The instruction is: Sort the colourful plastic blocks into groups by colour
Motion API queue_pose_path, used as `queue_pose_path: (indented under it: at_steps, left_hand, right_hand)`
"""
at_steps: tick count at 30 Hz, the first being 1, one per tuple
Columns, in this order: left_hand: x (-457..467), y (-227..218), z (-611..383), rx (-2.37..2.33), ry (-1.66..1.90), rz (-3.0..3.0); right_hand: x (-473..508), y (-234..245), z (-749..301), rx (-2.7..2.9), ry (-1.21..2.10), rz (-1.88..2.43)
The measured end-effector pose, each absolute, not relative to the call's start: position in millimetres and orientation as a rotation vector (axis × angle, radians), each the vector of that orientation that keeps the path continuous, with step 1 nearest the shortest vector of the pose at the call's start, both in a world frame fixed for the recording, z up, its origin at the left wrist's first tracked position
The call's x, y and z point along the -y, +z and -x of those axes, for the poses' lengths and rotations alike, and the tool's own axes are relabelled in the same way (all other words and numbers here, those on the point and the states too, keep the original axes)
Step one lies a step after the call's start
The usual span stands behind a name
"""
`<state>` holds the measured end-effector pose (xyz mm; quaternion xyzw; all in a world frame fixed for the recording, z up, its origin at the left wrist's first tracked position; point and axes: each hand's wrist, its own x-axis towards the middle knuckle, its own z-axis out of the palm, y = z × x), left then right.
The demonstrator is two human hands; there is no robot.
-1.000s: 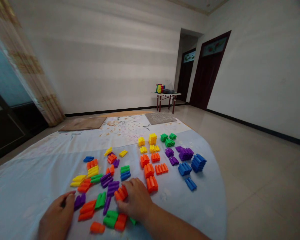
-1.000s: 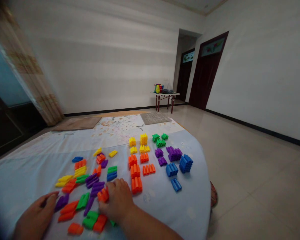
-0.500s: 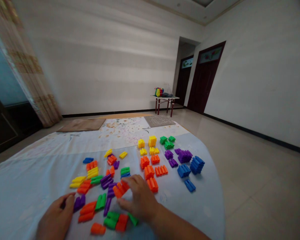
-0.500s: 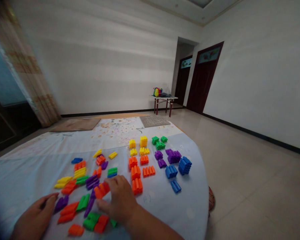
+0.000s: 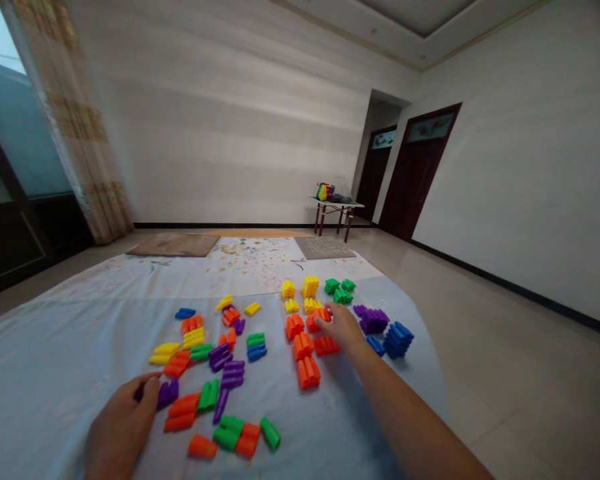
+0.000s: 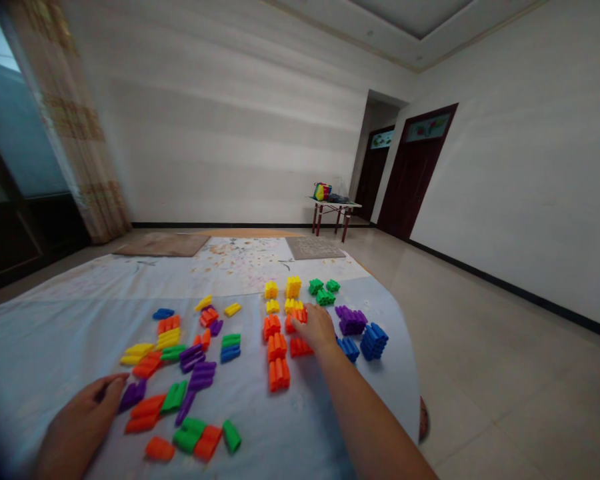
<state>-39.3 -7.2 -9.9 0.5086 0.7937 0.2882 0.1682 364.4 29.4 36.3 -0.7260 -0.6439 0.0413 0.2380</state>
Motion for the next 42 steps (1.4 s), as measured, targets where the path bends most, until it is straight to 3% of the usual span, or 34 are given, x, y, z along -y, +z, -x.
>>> queue_pose_path:
  at_steps: [12,17,22,26,32,42]
  left_hand:
    - [5,-13,40,-2.287,0.83,-1.468]
    - [10,-9,32,-2.304,0.883,-1.492]
    - [15,-5,26,-2.292,0.931,-1.522]
    - [17,-4,25,-2.289,0.954,-1.508]
    - [19,-3,23,-2.278,0.974,-1.493]
    - [18,-5,25,-2.267,0.978,-1.518]
  right_hand:
    - [-36,30,-355,1.829,0.003,2.077]
    - [-20,43,-345,1.822,-0.054,1.746]
    - [33,58,-291,2.142,0.296,1.286]
    - [69,57,-256,2.487,0.52,1.331]
    - [76,45,-246,2.705,0.577,1.48]
    - [44,34,-216,2.495,0.551,1.39]
